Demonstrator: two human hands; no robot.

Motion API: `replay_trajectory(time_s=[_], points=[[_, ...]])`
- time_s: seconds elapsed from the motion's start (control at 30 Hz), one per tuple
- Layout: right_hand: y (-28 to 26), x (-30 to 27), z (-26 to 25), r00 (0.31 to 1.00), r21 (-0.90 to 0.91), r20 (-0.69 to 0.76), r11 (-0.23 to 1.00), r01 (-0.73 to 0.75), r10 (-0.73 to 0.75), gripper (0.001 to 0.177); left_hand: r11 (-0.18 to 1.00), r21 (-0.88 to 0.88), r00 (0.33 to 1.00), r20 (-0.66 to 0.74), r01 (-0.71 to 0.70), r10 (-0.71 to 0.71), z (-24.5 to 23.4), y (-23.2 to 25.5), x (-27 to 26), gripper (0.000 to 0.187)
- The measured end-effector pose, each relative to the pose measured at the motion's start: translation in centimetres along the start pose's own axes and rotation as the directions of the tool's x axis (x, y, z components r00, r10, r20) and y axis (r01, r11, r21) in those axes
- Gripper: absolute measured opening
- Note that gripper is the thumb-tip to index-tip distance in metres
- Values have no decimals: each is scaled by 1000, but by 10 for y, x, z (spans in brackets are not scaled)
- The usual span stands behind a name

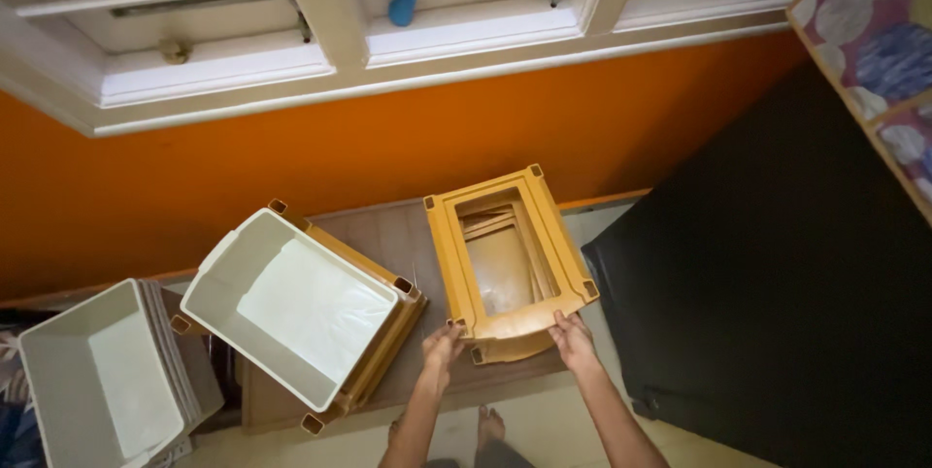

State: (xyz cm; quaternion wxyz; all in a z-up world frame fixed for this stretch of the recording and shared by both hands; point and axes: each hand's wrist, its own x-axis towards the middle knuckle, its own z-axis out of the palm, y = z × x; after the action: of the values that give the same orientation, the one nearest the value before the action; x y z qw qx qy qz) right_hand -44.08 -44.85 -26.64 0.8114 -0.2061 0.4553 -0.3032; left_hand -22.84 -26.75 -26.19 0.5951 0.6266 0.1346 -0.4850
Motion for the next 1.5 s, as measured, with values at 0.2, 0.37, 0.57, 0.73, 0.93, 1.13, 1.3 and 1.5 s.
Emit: replay_trajectory(time_s=[0.2, 0.37, 0.57, 0.73, 0.93, 1.13, 1.3, 1.5], points=[[7, 20, -18, 974, -70, -132, 979, -193, 182, 30, 1000, 21, 1000, 21, 17, -17, 7, -12, -2, 34], [30, 48, -55, 968, -195, -92, 949, -249, 235, 31, 992, 126, 1000, 29, -8, 5, 9, -20, -6, 39], [18, 32, -43, 907, -168, -226, 903, -395, 355, 46, 962, 256, 995, -10, -92, 98, 11, -28, -10, 38], [15, -11, -24, 852, -247, -497, 913, -324, 168, 55, 978, 206, 999, -43, 5, 4, 3, -28, -30, 38], [62, -64, -7, 857, -231, -466, 904, -360, 222, 58, 559, 569, 794, 364, -603, 487, -39, 9, -105, 49], [126, -109, 91, 854, -428, -136, 748, -508, 502, 72, 506, 719, 775, 72, -477, 628, -132, 114, -147, 41], [189, -136, 206, 835, -589, 19, 681, -435, 549, 84, 303, 800, 517, 11, -518, 856, -233, 175, -143, 41], [250, -145, 284, 948, -752, -60, 611, -249, 312, 62, 288, 874, 582, -7, -392, 813, -328, 225, -112, 42]])
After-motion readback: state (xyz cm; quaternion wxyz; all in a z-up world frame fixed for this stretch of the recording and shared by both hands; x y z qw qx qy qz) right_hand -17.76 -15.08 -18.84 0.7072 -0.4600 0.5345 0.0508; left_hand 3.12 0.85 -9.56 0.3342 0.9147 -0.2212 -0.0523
